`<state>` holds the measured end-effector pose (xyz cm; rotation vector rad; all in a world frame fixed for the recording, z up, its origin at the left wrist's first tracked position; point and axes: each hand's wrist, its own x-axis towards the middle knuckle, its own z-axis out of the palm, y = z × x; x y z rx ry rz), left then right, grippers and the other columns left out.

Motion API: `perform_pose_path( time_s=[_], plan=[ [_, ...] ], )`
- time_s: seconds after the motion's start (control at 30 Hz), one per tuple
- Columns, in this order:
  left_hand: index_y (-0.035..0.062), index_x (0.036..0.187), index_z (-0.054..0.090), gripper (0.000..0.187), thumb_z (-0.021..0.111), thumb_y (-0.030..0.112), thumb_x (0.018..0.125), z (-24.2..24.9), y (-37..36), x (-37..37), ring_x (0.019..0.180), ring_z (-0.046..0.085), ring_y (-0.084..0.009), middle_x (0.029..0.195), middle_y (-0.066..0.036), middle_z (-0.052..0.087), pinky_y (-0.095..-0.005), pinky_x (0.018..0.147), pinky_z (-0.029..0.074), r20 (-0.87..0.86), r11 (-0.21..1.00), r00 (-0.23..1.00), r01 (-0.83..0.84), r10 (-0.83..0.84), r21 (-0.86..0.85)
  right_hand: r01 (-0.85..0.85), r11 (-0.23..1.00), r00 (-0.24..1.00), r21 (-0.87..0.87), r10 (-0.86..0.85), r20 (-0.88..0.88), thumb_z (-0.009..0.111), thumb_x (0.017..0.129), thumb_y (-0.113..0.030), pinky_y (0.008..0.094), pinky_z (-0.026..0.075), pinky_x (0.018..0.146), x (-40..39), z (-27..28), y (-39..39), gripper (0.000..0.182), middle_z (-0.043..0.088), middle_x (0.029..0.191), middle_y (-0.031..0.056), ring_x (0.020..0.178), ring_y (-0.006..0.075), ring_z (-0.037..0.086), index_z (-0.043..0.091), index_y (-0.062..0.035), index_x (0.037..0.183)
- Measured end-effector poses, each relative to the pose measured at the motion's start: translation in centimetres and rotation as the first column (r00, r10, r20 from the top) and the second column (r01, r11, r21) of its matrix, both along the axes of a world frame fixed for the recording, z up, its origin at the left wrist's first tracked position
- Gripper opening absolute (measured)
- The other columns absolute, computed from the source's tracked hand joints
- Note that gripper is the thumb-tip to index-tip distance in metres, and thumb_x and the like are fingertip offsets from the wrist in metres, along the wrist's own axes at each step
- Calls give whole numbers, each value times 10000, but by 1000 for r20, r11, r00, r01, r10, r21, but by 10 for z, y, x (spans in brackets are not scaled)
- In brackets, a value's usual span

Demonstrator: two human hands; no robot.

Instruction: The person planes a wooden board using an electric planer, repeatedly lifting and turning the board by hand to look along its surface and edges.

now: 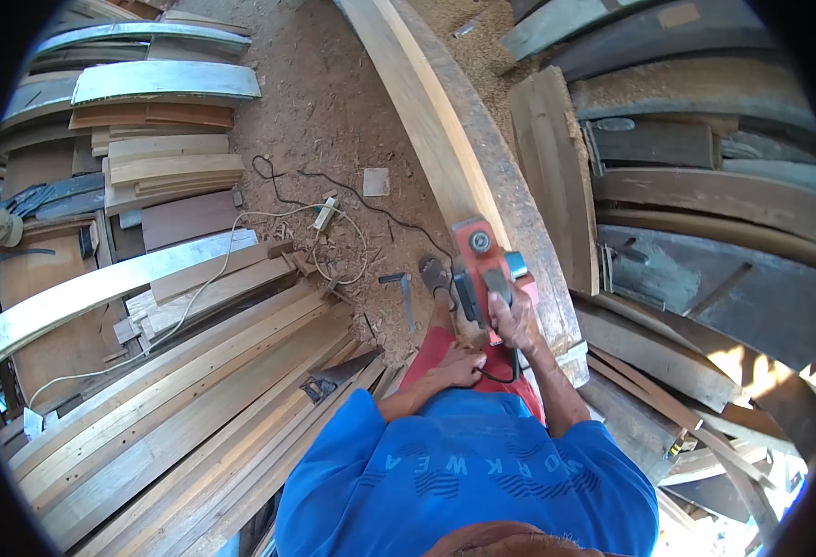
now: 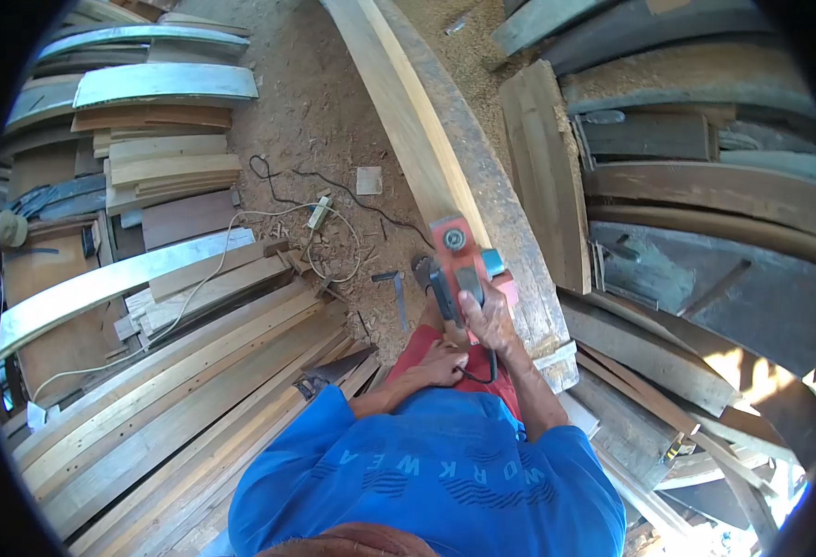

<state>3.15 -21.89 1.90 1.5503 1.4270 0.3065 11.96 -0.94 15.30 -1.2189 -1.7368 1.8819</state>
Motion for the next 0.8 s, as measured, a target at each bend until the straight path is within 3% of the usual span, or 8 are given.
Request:
perform_pose_path(
  time_s=[0.1, 0.2, 0.3, 0.4, 0.47, 0.53, 0.63, 0.8],
  plan=[
    [137, 884, 642, 178, 694, 217, 734, -13, -10, -47, 1027, 617, -362, 934, -126, 689, -537, 908, 409, -93, 984, 981, -167, 172, 60, 34, 998, 999, -50, -35, -29, 532, 1036, -464, 280, 443, 505, -22, -6, 1, 433, 555, 640, 6, 562, 100, 537, 582, -40, 960],
    [108, 1008, 657, 278, 657, 289, 798, -30, -7, -85, 1152, 579, -397, 1091, -181, 698, -562, 988, 387, -270, 974, 955, -167, 121, -155, -8, 988, 999, 155, 3, 33, 555, 1024, -408, 314, 459, 530, -67, -10, 39, 394, 554, 627, 26, 563, 129, 546, 588, -21, 962],
    [101, 1018, 655, 292, 664, 293, 797, -36, 8, -105, 1138, 584, -407, 1067, -181, 704, -567, 998, 382, -285, 906, 899, -389, 332, -170, -39, 983, 994, 182, 19, 112, 546, 1017, -409, 349, 467, 546, -141, -3, 105, 411, 571, 630, 49, 580, 150, 579, 611, -16, 917],
    [67, 1007, 627, 253, 689, 220, 815, -16, 45, -123, 1056, 607, -420, 1003, -220, 686, -548, 925, 424, -202, 829, 825, -552, 528, -87, -76, 913, 985, 401, 7, 170, 515, 1008, -484, 380, 486, 556, -227, -8, 183, 510, 621, 620, 64, 563, 167, 616, 654, -48, 782],
    [33, 981, 600, 215, 694, 160, 834, -8, 70, -135, 907, 635, -425, 924, -242, 666, -547, 791, 472, -116, 776, 772, -630, 625, -10, -77, 920, 979, 383, -3, 204, 537, 967, -604, 359, 511, 584, -283, -17, 239, 637, 609, 541, 53, 564, 162, 643, 667, -61, 662],
    [19, 966, 592, 214, 693, 159, 840, -4, 86, -142, 846, 642, -429, 884, -237, 664, -552, 749, 485, -42, 699, 700, -714, 713, -42, -133, 972, 974, 193, 93, 206, 577, 966, -590, 331, 496, 543, -318, 6, 282, 607, 608, 557, 31, 546, 128, 617, 644, -65, 668],
    [-2, 928, 595, 196, 673, 160, 851, -2, 95, -148, 782, 653, -441, 825, -228, 668, -547, 719, 507, -47, 655, 653, -755, 756, 32, -127, 992, 989, 12, 127, -81, 606, 977, -534, 309, 477, 526, -331, -18, 322, 556, 593, 561, 19, 523, 118, 584, 620, -69, 674],
    [32, 968, 642, 230, 680, 203, 820, -15, 61, -148, 825, 671, -443, 836, -208, 691, -536, 763, 531, -216, 708, 689, -706, 692, 18, -125, 988, 990, 94, 118, 76, 601, 988, -520, 302, 454, 510, -254, -13, 277, 490, 576, 622, 15, 519, 112, 536, 628, -62, 819]
  ],
)
